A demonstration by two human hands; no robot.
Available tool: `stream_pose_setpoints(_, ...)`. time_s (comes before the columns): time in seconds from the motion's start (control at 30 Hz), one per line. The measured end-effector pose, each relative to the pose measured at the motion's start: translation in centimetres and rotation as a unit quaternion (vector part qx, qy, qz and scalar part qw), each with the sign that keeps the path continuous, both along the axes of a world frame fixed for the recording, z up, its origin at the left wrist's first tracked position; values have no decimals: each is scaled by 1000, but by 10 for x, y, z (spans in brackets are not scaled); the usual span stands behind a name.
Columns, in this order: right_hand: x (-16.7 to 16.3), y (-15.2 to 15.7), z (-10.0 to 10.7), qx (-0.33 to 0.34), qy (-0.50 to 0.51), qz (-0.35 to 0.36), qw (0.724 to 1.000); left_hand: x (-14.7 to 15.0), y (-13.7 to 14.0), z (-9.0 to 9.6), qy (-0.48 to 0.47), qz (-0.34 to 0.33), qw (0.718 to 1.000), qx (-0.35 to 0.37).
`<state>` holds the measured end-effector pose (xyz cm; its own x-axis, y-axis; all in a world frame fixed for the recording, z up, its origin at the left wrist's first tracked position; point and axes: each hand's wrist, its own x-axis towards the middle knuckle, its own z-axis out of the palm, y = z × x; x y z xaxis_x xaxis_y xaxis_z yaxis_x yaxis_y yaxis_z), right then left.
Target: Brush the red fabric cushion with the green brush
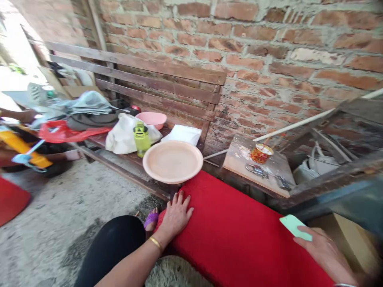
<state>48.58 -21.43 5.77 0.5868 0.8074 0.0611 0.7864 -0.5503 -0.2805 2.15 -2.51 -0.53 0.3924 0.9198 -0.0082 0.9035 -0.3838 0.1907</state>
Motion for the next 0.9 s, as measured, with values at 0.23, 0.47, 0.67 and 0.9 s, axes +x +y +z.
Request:
stream_pose_setpoints(0.23, -211, 184, 3, -34, 66, 246, 966, -1, 3, -14, -35, 2, 999, -3)
stream_pose_setpoints(0.47, -286, 242, -16, -48, 90, 300, 948, -2, 5, -15, -19, -2, 1000, 8)
stream_pose_setpoints(0.67, -201, 179, -17, -76, 104, 227, 965, -3, 5, -9, 8, -8, 1000, 17)
stream_pose_setpoints(0.9, -41, 21, -13, -68, 120, 54, 989, -4, 5, -11, 24, -7, 999, 33)
